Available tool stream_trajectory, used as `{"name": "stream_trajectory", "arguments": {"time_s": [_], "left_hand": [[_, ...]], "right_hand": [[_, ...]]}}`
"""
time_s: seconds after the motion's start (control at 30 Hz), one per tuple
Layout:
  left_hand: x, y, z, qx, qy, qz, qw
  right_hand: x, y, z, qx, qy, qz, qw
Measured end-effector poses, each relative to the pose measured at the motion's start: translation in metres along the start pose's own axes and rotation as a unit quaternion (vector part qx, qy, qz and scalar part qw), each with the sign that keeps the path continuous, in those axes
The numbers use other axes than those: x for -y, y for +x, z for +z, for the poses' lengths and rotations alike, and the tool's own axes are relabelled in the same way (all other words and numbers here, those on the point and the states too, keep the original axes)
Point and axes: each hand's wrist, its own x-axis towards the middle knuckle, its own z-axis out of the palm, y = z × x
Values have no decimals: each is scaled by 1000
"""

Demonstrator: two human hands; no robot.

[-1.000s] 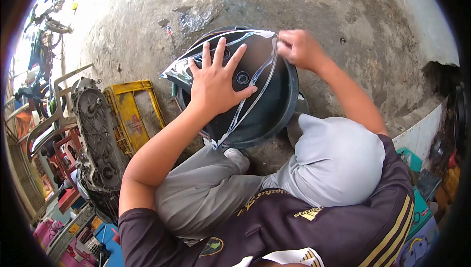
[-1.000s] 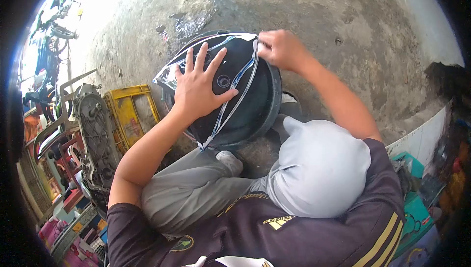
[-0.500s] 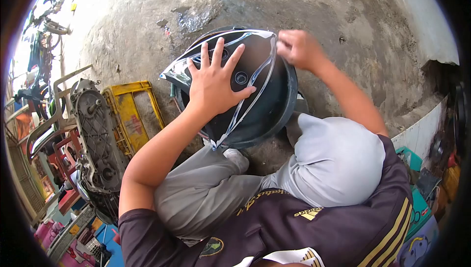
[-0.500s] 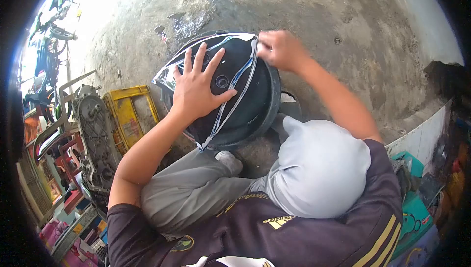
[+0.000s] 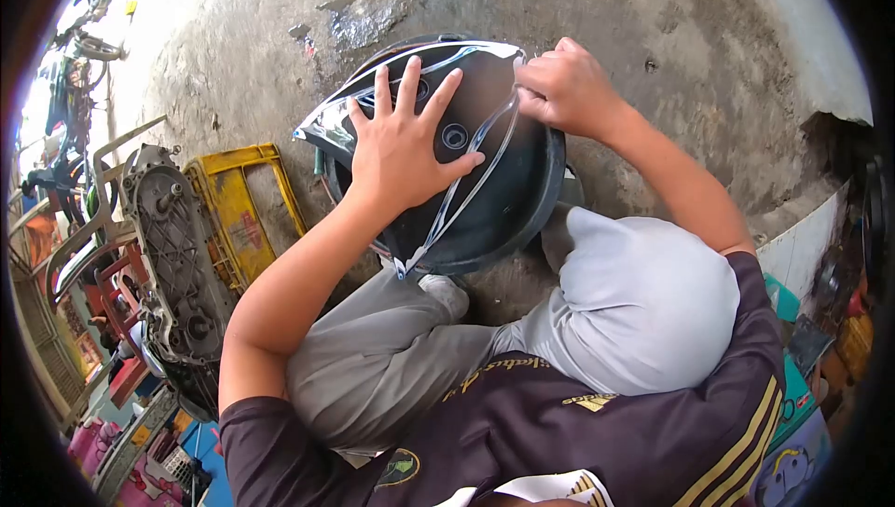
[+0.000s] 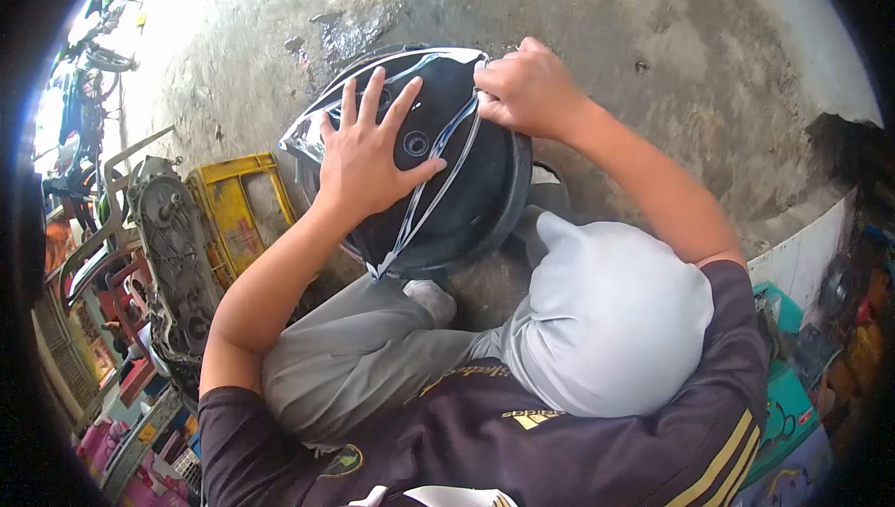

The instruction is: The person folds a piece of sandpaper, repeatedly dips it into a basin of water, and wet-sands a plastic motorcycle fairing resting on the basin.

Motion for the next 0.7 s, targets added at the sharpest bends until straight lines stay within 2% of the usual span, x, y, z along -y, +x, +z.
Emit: {"name": "stream_trajectory", "arguments": {"time_s": [0.13,0.2,0.27,0.33,0.4,0.47,0.53,0.6,0.67,0.7], "left_hand": [[-1,1,-2,-3,6,-6,1000],[0,2,-2,-5,11,-5,1000],[-1,0,1,-6,14,-5,1000],[-1,1,0,-8,19,-6,1000],[0,1,0,-7,15,-7,1000],[1,1,0,-2,10,-8,1000],[0,1,0,-11,17,-2,1000],[0,1,1,-11,15,-6,1000],[-1,1,0,-8,16,-5,1000],[-1,1,0,-9,15,-5,1000]], "right_hand": [[37,-13,1,56,15,-106,993],[29,-13,-1,47,-17,-109,993],[17,-12,-6,30,-59,-34,997],[32,-18,-5,43,-79,-66,994],[50,-26,0,70,5,-113,991],[37,-23,-1,31,-6,-125,992],[29,-20,-8,45,-31,-30,998],[38,-25,2,38,-44,-62,996],[51,-28,5,51,36,-119,991],[43,-27,5,38,24,-115,992]]}}
